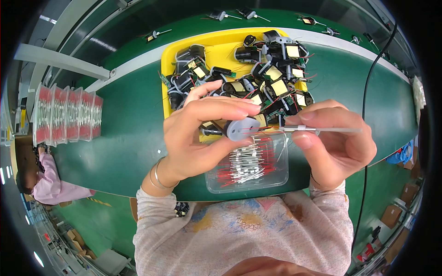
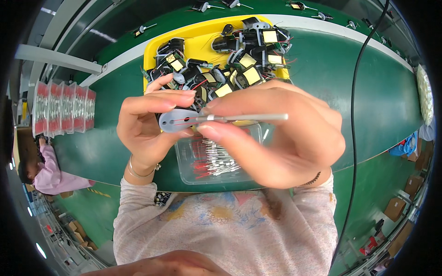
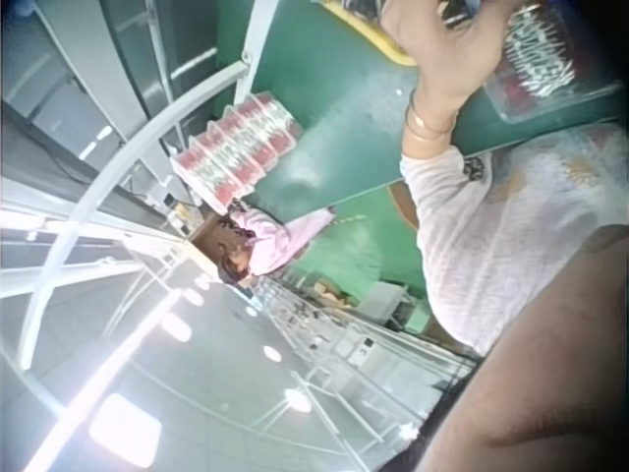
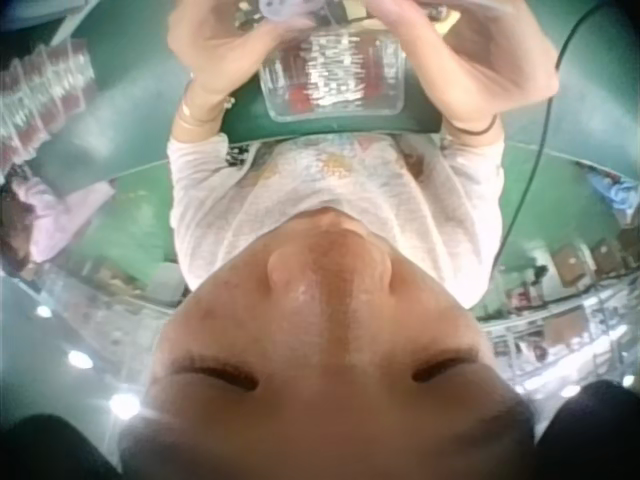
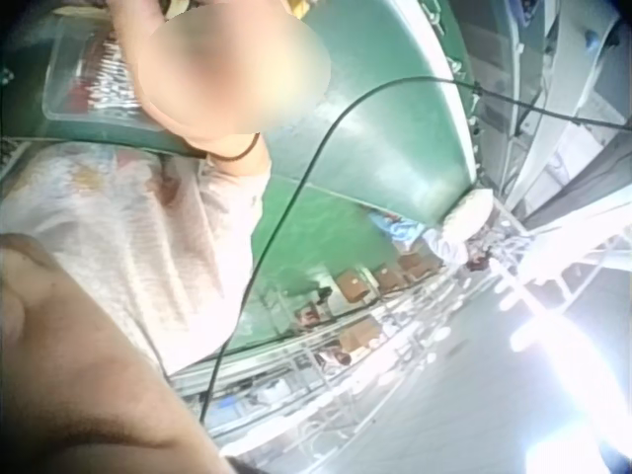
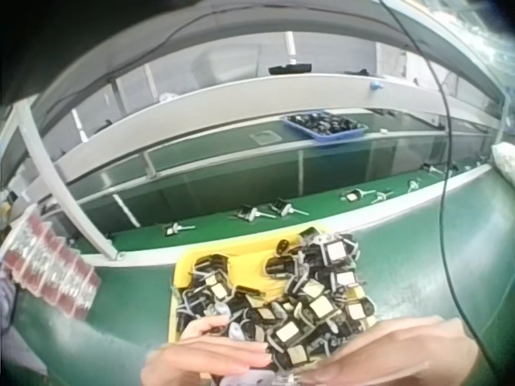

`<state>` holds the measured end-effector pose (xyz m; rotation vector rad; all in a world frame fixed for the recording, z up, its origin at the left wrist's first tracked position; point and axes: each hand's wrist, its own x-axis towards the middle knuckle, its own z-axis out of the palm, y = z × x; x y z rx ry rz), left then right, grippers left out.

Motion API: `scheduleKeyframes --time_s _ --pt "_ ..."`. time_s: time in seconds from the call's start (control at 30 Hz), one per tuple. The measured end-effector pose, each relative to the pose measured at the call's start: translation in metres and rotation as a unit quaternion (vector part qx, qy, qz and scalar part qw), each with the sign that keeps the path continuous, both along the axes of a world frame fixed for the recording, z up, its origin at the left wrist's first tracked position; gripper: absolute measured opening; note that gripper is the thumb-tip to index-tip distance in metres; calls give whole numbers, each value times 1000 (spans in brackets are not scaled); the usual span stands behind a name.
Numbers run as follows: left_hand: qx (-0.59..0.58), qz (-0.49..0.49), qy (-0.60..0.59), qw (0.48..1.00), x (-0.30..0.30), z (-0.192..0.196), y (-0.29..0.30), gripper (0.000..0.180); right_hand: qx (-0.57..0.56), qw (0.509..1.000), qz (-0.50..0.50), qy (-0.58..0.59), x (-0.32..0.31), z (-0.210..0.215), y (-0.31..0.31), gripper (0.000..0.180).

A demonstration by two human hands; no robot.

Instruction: The person repeatedly picks small electronic components from a yellow bin, inserts a red wire into a hole on the component using a metal tool, and places the component back into the bin. This process is repeated continuously throughout the clip.

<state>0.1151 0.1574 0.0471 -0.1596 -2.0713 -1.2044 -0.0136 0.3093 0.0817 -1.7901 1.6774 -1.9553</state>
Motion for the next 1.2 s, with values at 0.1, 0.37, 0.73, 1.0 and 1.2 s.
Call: scheduleKeyframes --time_s 0.1,0.37,0.73,1.0,1.2 --pt "9 11 7 1000 1 -1 0 39 -10 1000 -7 28 3 2 -1 20" --pt "9 15 15 1000 0 -1 3 40 -2 999 -15 44 1 3 2 21" --pt "-7 26 21 999 0 0 3 43 -8 997 -32 74 6 5 2 25" --pt "-13 47 28 998 0 0 4 43 -58 985 -88 138 20 -5 2 38" --pt "-25 57 32 998 3 1 4 44 -71 981 -76 166 20 -6 0 39"
